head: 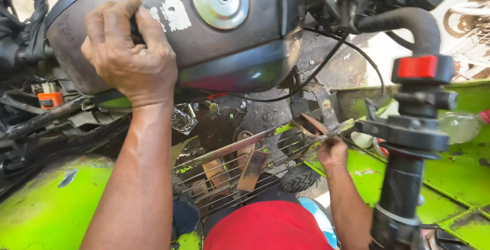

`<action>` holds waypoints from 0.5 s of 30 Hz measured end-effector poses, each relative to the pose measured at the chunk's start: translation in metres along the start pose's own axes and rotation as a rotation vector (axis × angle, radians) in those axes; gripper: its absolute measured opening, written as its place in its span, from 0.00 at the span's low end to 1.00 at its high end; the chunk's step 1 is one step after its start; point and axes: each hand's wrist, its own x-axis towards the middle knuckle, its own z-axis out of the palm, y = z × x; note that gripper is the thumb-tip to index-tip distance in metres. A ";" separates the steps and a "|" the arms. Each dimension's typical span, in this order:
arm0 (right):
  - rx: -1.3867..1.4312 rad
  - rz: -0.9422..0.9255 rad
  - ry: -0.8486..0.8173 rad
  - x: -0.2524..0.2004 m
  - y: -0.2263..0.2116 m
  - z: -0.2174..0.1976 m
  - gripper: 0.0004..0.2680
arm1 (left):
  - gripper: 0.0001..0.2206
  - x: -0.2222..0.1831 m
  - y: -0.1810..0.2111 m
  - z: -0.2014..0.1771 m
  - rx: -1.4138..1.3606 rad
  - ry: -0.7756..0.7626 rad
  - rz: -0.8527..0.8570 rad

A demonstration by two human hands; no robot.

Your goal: Cutting a metal plate with an angle grinder and sanding a motorcycle frame with an abrasive block.

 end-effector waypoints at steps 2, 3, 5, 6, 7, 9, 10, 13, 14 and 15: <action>-0.001 0.021 0.032 -0.008 -0.009 0.001 0.12 | 0.04 0.001 0.001 -0.003 -0.007 -0.027 -0.008; 0.014 0.043 0.047 -0.009 -0.010 0.004 0.10 | 0.04 0.003 0.002 -0.004 -0.016 -0.038 0.001; -0.045 0.062 0.112 -0.017 -0.016 0.022 0.11 | 0.04 0.004 -0.001 -0.003 -0.024 -0.056 0.002; -0.099 0.081 0.168 -0.021 -0.020 0.029 0.12 | 0.04 0.004 -0.001 -0.003 -0.032 -0.066 0.008; -0.106 0.082 0.178 -0.008 -0.021 0.020 0.12 | 0.04 0.003 -0.001 -0.003 -0.031 -0.075 0.001; -0.379 0.213 0.058 0.021 -0.024 0.005 0.10 | 0.05 0.004 0.000 -0.004 -0.052 -0.083 -0.009; -0.387 0.216 0.060 0.027 -0.028 0.005 0.10 | 0.05 0.004 0.000 -0.005 -0.047 -0.086 -0.015; -0.508 0.259 -0.003 0.046 -0.041 0.003 0.11 | 0.04 0.005 0.001 -0.007 -0.056 -0.095 -0.001; -0.592 0.289 -0.050 0.049 -0.046 0.000 0.14 | 0.04 0.005 0.001 -0.008 -0.058 -0.115 0.026; -0.676 0.319 -0.097 0.053 -0.052 -0.003 0.17 | 0.04 0.005 0.001 -0.009 -0.060 -0.136 0.052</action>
